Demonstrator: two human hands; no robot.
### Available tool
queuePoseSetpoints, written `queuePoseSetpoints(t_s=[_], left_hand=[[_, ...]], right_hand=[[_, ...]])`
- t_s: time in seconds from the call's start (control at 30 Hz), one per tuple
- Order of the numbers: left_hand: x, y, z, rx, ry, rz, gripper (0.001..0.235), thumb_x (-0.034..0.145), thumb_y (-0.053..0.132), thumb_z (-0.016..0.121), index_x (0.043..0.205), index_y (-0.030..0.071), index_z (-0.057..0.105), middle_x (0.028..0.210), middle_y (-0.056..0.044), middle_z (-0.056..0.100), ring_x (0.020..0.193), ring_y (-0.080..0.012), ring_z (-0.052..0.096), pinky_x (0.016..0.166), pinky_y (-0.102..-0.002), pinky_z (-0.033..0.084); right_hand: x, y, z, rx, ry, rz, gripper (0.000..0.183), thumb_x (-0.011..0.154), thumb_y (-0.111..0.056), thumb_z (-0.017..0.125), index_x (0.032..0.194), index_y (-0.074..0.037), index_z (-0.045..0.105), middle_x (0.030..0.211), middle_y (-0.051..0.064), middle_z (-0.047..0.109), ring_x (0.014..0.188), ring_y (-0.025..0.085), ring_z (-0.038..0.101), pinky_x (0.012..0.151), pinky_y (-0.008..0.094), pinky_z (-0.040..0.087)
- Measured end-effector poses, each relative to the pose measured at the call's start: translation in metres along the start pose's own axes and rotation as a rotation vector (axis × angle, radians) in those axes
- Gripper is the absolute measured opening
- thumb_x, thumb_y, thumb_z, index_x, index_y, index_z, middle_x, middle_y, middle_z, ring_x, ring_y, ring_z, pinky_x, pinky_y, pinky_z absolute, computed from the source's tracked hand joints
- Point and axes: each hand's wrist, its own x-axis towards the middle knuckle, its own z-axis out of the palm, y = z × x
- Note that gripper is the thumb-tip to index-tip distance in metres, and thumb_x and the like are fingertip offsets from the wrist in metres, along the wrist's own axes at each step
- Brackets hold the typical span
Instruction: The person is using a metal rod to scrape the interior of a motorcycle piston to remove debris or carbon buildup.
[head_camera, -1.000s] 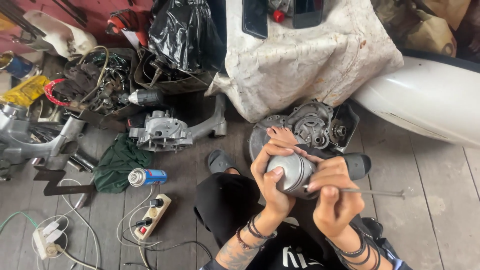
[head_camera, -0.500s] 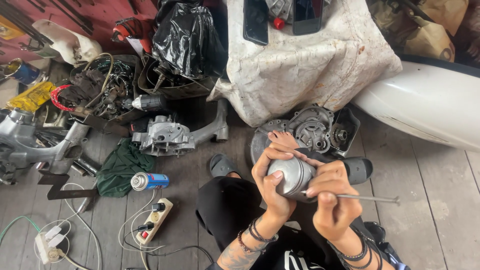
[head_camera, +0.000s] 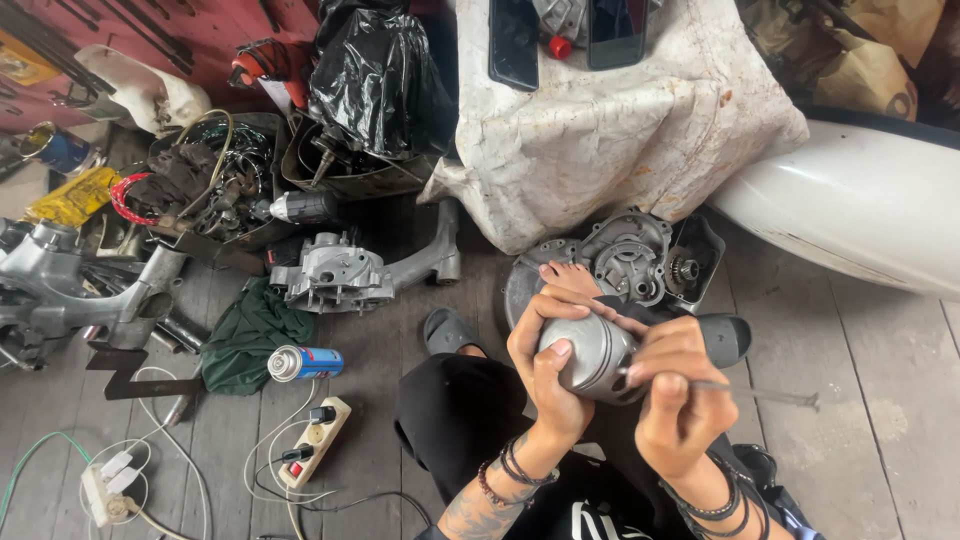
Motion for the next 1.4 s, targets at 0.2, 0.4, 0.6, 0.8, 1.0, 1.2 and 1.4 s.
queuePoseSetpoints(t_s=[0.2, 0.4, 0.6, 0.8, 1.0, 1.2, 1.4], left_hand=[[0.004, 0.006, 0.004, 0.002, 0.005, -0.035, 0.028, 0.082, 0.024, 0.054, 0.095, 0.000, 0.059, 0.101, -0.013, 0.060, 0.095, -0.0255, 0.060, 0.092, -0.040, 0.048], [0.002, 0.004, 0.003, -0.002, 0.001, -0.014, 0.027, 0.082, 0.022, 0.053, 0.097, 0.000, 0.058, 0.102, -0.015, 0.060, 0.094, -0.0266, 0.061, 0.091, -0.040, 0.050], [0.003, 0.007, 0.006, 0.006, -0.010, -0.019, 0.026, 0.082, 0.022, 0.053, 0.096, 0.000, 0.058, 0.102, -0.013, 0.060, 0.093, -0.0255, 0.061, 0.091, -0.039, 0.049], [0.003, 0.007, 0.006, 0.022, 0.004, -0.024, 0.026, 0.082, 0.023, 0.053, 0.096, 0.001, 0.059, 0.101, -0.014, 0.062, 0.095, -0.0257, 0.061, 0.092, -0.039, 0.049], [0.003, 0.005, 0.004, -0.020, 0.021, -0.052, 0.028, 0.082, 0.025, 0.055, 0.096, 0.001, 0.060, 0.099, -0.015, 0.063, 0.094, -0.0259, 0.062, 0.089, -0.040, 0.051], [0.003, 0.006, 0.005, -0.028, 0.013, -0.056, 0.027, 0.081, 0.022, 0.053, 0.096, 0.001, 0.059, 0.100, -0.015, 0.063, 0.095, -0.0260, 0.061, 0.091, -0.040, 0.051], [0.003, 0.005, 0.004, -0.047, 0.028, -0.064, 0.026, 0.082, 0.022, 0.055, 0.096, 0.001, 0.060, 0.102, -0.015, 0.064, 0.095, -0.0260, 0.061, 0.090, -0.040, 0.051]], right_hand=[[0.001, -0.003, 0.001, -0.013, -0.035, -0.003, 0.023, 0.102, -0.013, 0.044, 0.084, -0.007, 0.055, 0.077, 0.005, 0.060, 0.081, 0.017, 0.049, 0.094, 0.046, 0.062], [0.004, -0.004, 0.000, -0.025, -0.054, -0.055, 0.021, 0.103, -0.014, 0.044, 0.085, -0.008, 0.053, 0.074, 0.005, 0.059, 0.080, 0.017, 0.051, 0.092, 0.047, 0.065], [-0.004, 0.008, -0.001, -0.002, 0.032, 0.013, 0.027, 0.109, -0.022, 0.042, 0.090, -0.008, 0.055, 0.078, 0.004, 0.060, 0.079, 0.015, 0.052, 0.086, 0.038, 0.063], [-0.003, 0.007, -0.001, 0.087, 0.009, 0.026, 0.027, 0.110, -0.025, 0.042, 0.091, -0.010, 0.055, 0.080, 0.002, 0.059, 0.080, 0.013, 0.049, 0.095, 0.044, 0.065], [-0.002, 0.004, 0.001, 0.057, 0.030, 0.058, 0.026, 0.107, -0.022, 0.044, 0.090, -0.009, 0.057, 0.073, 0.002, 0.055, 0.079, 0.014, 0.049, 0.092, 0.038, 0.059], [-0.002, 0.003, 0.000, 0.039, 0.035, 0.065, 0.024, 0.106, -0.021, 0.044, 0.089, -0.010, 0.058, 0.072, 0.002, 0.054, 0.078, 0.014, 0.049, 0.090, 0.036, 0.056], [-0.003, 0.004, 0.000, 0.064, 0.028, 0.068, 0.023, 0.107, -0.019, 0.044, 0.091, -0.008, 0.058, 0.080, 0.004, 0.056, 0.074, 0.012, 0.048, 0.089, 0.034, 0.057]])
